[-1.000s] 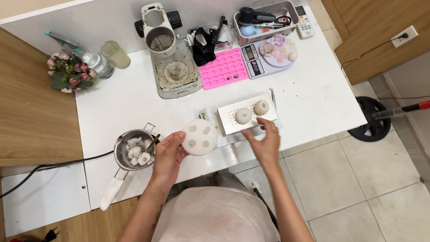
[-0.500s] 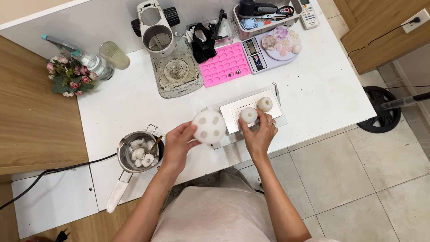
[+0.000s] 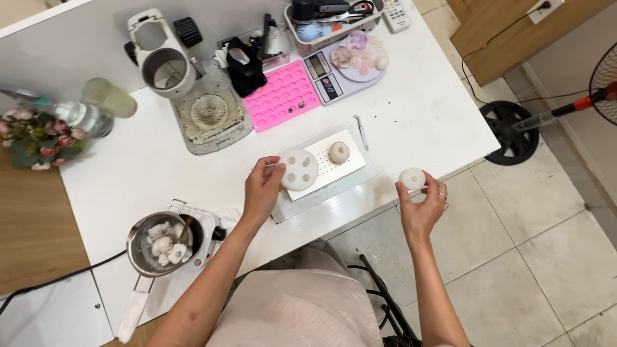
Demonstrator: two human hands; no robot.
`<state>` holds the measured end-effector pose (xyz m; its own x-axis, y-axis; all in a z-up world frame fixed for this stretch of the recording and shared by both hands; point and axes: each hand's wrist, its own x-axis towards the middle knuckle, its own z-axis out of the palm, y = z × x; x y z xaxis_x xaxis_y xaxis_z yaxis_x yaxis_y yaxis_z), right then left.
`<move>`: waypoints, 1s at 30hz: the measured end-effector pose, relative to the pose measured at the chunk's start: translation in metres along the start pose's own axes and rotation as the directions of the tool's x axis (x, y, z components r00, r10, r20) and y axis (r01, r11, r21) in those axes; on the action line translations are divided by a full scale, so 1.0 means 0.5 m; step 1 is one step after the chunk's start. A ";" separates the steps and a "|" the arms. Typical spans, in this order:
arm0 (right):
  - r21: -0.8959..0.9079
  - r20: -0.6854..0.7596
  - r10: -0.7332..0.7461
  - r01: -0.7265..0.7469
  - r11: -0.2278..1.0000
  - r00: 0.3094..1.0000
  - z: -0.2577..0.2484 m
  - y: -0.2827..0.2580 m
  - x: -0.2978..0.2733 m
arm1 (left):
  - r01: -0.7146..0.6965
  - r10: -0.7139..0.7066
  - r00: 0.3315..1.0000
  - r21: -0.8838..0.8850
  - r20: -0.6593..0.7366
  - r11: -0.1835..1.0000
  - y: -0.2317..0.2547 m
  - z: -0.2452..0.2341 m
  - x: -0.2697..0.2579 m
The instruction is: Melting wax pieces in a pot and preparing candle molds on a workbench.
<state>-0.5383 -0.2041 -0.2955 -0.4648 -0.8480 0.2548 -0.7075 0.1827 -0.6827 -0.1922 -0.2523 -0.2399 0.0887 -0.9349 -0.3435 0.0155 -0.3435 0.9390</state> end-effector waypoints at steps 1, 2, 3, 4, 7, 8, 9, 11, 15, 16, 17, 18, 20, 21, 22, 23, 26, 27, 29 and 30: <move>-0.032 0.005 -0.020 0.020 0.999 1.000 0.016 0.032 0.011 | -0.066 0.072 0.997 0.163 -0.034 0.984 0.014 -0.004 -0.011; -0.032 0.004 -0.016 0.017 0.999 1.000 0.028 0.053 0.021 | -0.066 0.072 0.997 0.165 -0.032 0.984 0.011 -0.007 -0.005; -0.037 0.013 -0.018 0.018 0.999 1.000 0.041 0.074 0.033 | -0.102 0.120 0.992 0.286 -0.048 0.953 0.008 -0.011 -0.001; -0.043 0.022 -0.019 0.020 0.999 1.000 0.054 0.094 0.043 | -0.133 0.170 0.984 0.403 -0.057 0.906 0.005 -0.016 0.003; -0.006 0.047 0.019 -0.019 1.000 0.999 0.106 0.130 0.082 | -0.125 0.166 0.984 0.422 -0.060 0.898 -0.012 -0.035 0.015; -0.003 0.050 0.018 -0.017 1.000 0.999 0.122 0.135 0.096 | -0.124 0.166 0.984 0.424 -0.064 0.897 -0.005 -0.034 0.009; -0.002 0.060 0.011 -0.011 1.000 0.998 0.140 0.141 0.111 | -0.115 0.151 0.987 0.432 -0.050 0.895 0.002 -0.033 0.004; 0.000 0.073 0.006 -0.006 1.000 0.997 0.170 0.146 0.138 | -0.103 0.133 0.990 0.442 -0.039 0.891 0.037 -0.028 -0.015; 0.076 0.098 0.060 -0.067 0.995 0.993 0.208 0.161 0.183 | -0.186 0.189 0.980 0.652 0.066 0.735 0.098 0.002 -0.050; 0.114 0.113 0.108 -0.121 0.986 0.988 0.219 0.165 0.193 | -0.252 0.237 0.963 0.736 0.127 0.629 0.104 0.007 -0.054; 0.117 0.120 0.105 -0.119 0.986 0.987 0.224 0.169 0.197 | -0.245 0.236 0.964 0.738 0.119 0.628 0.108 0.014 -0.057; 0.086 0.114 0.078 -0.088 0.992 0.990 0.230 0.172 0.200 | -0.292 0.258 0.950 0.785 0.174 0.546 0.112 0.021 -0.060; 0.058 0.116 0.045 -0.052 0.997 0.992 0.236 0.176 0.203 | -0.330 0.273 0.936 0.825 0.222 0.460 0.109 0.027 -0.063; 0.020 0.147 0.070 -0.074 0.997 0.987 0.236 0.180 0.205 | -0.332 0.273 0.936 0.818 0.223 0.469 0.102 0.029 -0.061; -0.019 0.178 0.097 -0.095 0.995 0.979 0.236 0.183 0.207 | -0.335 0.274 0.935 0.812 0.225 0.478 0.095 0.031 -0.059; -0.019 0.182 0.096 -0.094 0.995 0.979 0.235 0.185 0.205 | -0.332 0.272 0.936 0.813 0.222 0.478 0.089 0.029 -0.056; -0.032 0.204 0.084 -0.080 0.996 0.975 0.209 0.161 0.187 | -0.341 0.308 0.930 0.788 0.202 0.513 0.077 0.024 -0.056; 0.020 0.155 0.041 -0.045 0.999 0.987 0.191 0.132 0.186 | -0.341 0.309 0.930 0.782 0.199 0.521 0.080 0.025 -0.054; 0.073 0.104 0.000 -0.007 0.997 0.995 0.138 0.026 0.175 | -0.341 0.311 0.930 0.778 0.197 0.528 0.084 0.026 -0.047; 0.186 0.281 -0.061 0.008 0.983 0.958 0.104 -0.050 0.163 | -0.344 0.317 0.928 0.782 0.198 0.520 0.084 0.025 -0.044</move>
<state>-0.5308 -0.3037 -0.2931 -0.2523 -0.9632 0.0927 -0.5999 0.0805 -0.7960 -0.2059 -0.2474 -0.1932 -0.1096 -0.9937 -0.0247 -0.8011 0.0736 0.5940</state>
